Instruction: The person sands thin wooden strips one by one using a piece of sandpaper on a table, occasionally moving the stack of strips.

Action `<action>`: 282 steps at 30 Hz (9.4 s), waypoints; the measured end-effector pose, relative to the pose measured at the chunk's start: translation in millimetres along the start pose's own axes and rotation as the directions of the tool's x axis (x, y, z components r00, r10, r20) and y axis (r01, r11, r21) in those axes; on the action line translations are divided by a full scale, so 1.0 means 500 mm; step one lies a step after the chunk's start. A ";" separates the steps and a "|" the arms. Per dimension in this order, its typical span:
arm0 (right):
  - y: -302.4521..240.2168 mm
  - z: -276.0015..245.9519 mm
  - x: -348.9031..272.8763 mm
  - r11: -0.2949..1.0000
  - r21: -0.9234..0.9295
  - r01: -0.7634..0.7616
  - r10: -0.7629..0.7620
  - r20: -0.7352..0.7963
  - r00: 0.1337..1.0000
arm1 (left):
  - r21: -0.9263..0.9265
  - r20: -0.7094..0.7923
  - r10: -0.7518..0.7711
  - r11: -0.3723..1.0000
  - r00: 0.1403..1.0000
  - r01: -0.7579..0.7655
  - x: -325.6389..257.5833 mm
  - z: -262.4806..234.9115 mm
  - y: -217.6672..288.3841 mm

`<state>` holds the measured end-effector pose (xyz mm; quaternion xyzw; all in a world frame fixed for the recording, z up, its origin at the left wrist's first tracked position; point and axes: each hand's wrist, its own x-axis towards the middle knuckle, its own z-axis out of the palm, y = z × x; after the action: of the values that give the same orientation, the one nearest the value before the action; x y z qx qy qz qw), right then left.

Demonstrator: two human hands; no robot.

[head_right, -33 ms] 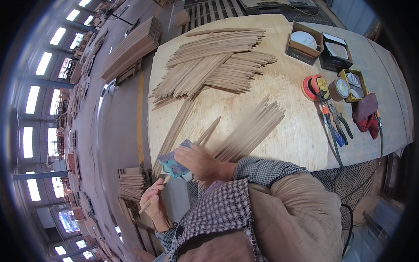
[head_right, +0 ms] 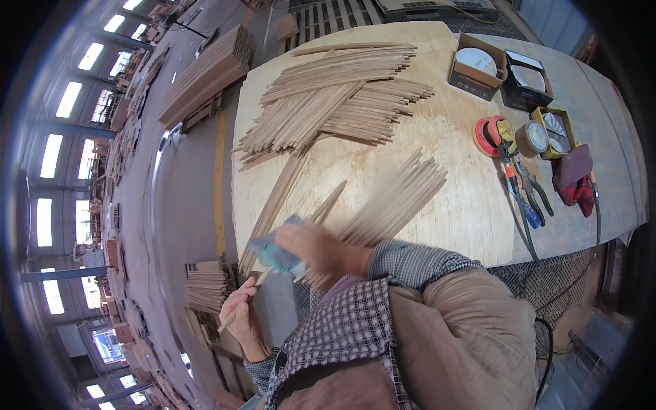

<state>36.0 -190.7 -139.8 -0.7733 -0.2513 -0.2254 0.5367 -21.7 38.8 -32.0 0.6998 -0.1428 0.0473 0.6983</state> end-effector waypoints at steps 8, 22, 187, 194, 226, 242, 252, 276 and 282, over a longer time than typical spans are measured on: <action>0.101 -0.054 -0.010 0.926 -0.180 -0.331 0.342 0.028 0.939 | -0.138 -0.291 -0.069 0.990 0.954 0.030 -0.008 0.014 -0.035; 0.237 -0.069 -0.086 0.741 -0.546 -0.391 0.493 0.048 0.869 | 0.046 -0.110 -0.131 0.990 0.985 0.137 0.027 0.005 0.009; 0.097 -0.043 0.010 0.947 -0.078 -0.311 0.315 0.416 0.853 | 0.631 -0.332 -0.024 0.738 0.943 0.241 -0.097 -0.095 -0.012; 0.212 -0.058 -0.070 0.862 -0.081 -0.501 0.507 0.184 0.842 | -0.170 -0.488 -0.229 0.971 0.843 0.165 -0.059 -0.069 -0.060; 0.087 0.012 0.064 0.919 0.054 -0.391 0.359 0.296 0.885 | -0.589 -0.261 0.260 0.720 0.930 -0.367 0.094 0.017 -0.026; 0.411 -0.087 -0.106 0.653 0.271 -0.707 0.603 0.379 0.702 | -0.575 0.041 0.271 0.794 0.962 -0.200 0.145 0.020 0.025; -0.070 0.050 0.059 1.000 0.000 -0.002 0.002 0.309 0.951 | -0.288 -0.493 0.132 0.908 0.860 -0.304 0.110 0.043 0.023; 0.315 -0.088 -0.070 0.813 -0.409 -0.414 0.551 0.312 0.774 | -0.079 -0.144 0.057 0.995 0.988 -0.069 0.064 0.070 0.074; 0.278 -0.074 -0.044 0.870 -0.338 -0.359 0.463 0.311 0.830 | 0.143 -0.100 -0.082 0.985 0.992 0.096 0.048 0.029 0.100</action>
<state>103.5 -269.9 -241.1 -0.9026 -0.1445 0.0201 0.4049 -14.2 21.9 22.4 0.7522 -0.0744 0.0593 0.6520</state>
